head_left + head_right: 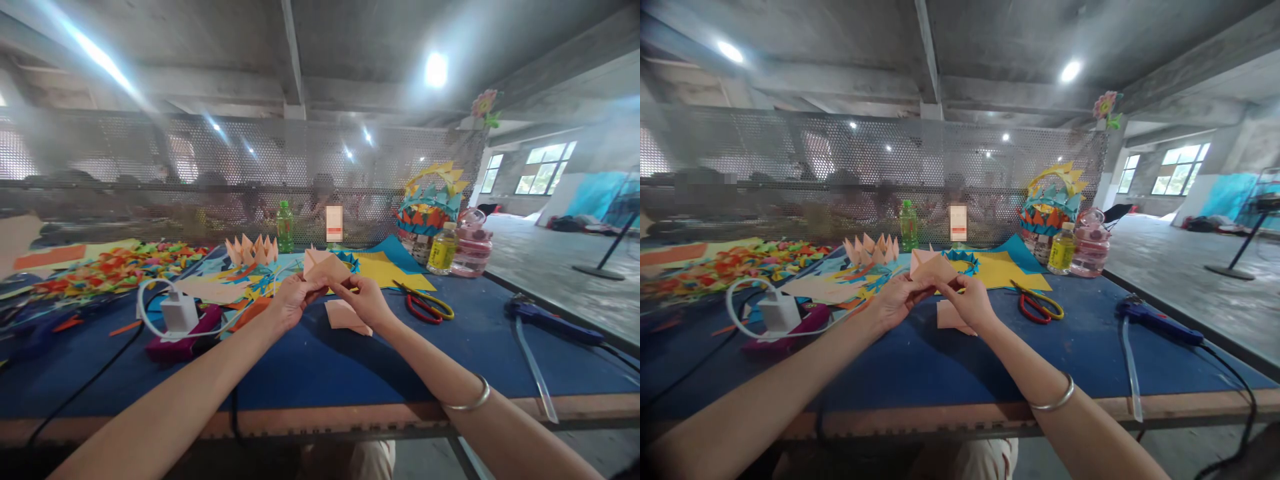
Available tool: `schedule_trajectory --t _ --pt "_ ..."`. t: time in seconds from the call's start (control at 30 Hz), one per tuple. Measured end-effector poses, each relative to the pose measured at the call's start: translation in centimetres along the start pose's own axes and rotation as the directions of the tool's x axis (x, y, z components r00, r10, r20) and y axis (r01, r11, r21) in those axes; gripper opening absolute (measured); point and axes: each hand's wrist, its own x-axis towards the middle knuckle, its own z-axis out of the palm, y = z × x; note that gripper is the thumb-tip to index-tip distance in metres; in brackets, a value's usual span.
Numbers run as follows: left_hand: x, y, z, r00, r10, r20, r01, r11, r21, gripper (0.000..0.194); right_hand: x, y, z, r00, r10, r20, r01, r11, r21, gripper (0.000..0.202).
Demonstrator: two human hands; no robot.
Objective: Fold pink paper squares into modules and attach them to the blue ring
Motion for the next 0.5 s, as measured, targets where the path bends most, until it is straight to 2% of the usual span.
schedule_trajectory --t 0.5 --pt "-0.39 -0.03 0.22 0.999 -0.024 0.028 0.023 0.999 0.033 0.018 0.00 0.57 0.02 0.999 0.023 -0.030 -0.024 0.999 -0.026 0.033"
